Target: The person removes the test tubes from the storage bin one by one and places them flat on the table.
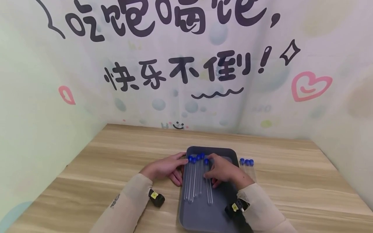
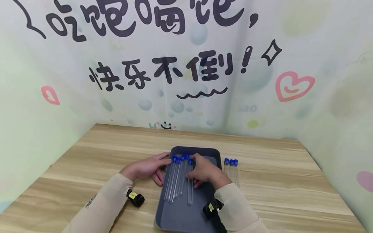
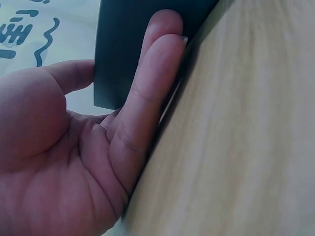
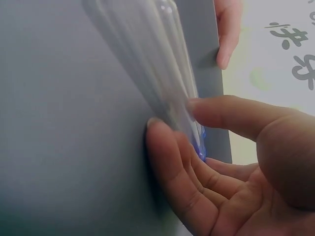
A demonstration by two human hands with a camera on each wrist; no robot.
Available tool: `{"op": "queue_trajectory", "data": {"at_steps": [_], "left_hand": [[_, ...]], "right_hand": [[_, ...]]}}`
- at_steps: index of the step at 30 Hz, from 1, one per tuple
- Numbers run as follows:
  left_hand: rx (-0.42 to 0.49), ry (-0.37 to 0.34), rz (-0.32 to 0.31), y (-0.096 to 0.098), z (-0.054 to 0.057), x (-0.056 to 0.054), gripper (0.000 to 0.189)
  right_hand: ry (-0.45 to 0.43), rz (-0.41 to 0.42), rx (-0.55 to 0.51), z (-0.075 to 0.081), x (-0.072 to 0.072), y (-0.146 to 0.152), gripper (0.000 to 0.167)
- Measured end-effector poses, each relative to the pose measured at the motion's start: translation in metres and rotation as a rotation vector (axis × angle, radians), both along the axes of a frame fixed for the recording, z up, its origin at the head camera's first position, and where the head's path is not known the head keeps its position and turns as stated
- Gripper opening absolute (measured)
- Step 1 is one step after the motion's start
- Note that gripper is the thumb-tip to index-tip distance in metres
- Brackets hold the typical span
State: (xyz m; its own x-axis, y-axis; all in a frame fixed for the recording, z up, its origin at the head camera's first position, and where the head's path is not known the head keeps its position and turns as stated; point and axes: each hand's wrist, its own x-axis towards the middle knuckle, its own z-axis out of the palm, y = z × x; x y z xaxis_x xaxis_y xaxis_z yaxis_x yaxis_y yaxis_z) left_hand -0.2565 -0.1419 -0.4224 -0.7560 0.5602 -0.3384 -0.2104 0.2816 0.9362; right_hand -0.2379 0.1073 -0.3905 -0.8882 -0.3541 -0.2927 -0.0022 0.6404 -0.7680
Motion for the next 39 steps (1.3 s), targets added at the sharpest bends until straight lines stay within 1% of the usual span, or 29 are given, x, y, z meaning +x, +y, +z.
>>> {"op": "queue_trajectory", "data": {"at_steps": [8,18,24,32,39], "left_hand": [[-0.002,-0.005,0.005,0.0000,-0.0005,-0.0009,0.053],[0.001,0.000,0.004,0.0005,-0.0001,-0.0008,0.053],[-0.006,-0.004,0.002,0.0000,-0.0004,-0.0010,0.053],[-0.013,0.007,-0.002,0.0002,0.0019,-0.0006,0.052],[-0.016,0.003,-0.002,-0.0003,0.0014,-0.0007,0.052]], "right_hand": [[0.003,0.003,-0.019,0.0000,-0.0001,0.0001,0.070],[0.011,-0.018,-0.065,0.0000,0.0002,0.0009,0.072],[-0.002,-0.024,-0.105,-0.0012,-0.0006,0.0011,0.076],[0.032,-0.053,-0.135,-0.0018,-0.0015,0.0001,0.074],[0.048,-0.057,-0.150,-0.0012,-0.0015,0.0002,0.072]]}}
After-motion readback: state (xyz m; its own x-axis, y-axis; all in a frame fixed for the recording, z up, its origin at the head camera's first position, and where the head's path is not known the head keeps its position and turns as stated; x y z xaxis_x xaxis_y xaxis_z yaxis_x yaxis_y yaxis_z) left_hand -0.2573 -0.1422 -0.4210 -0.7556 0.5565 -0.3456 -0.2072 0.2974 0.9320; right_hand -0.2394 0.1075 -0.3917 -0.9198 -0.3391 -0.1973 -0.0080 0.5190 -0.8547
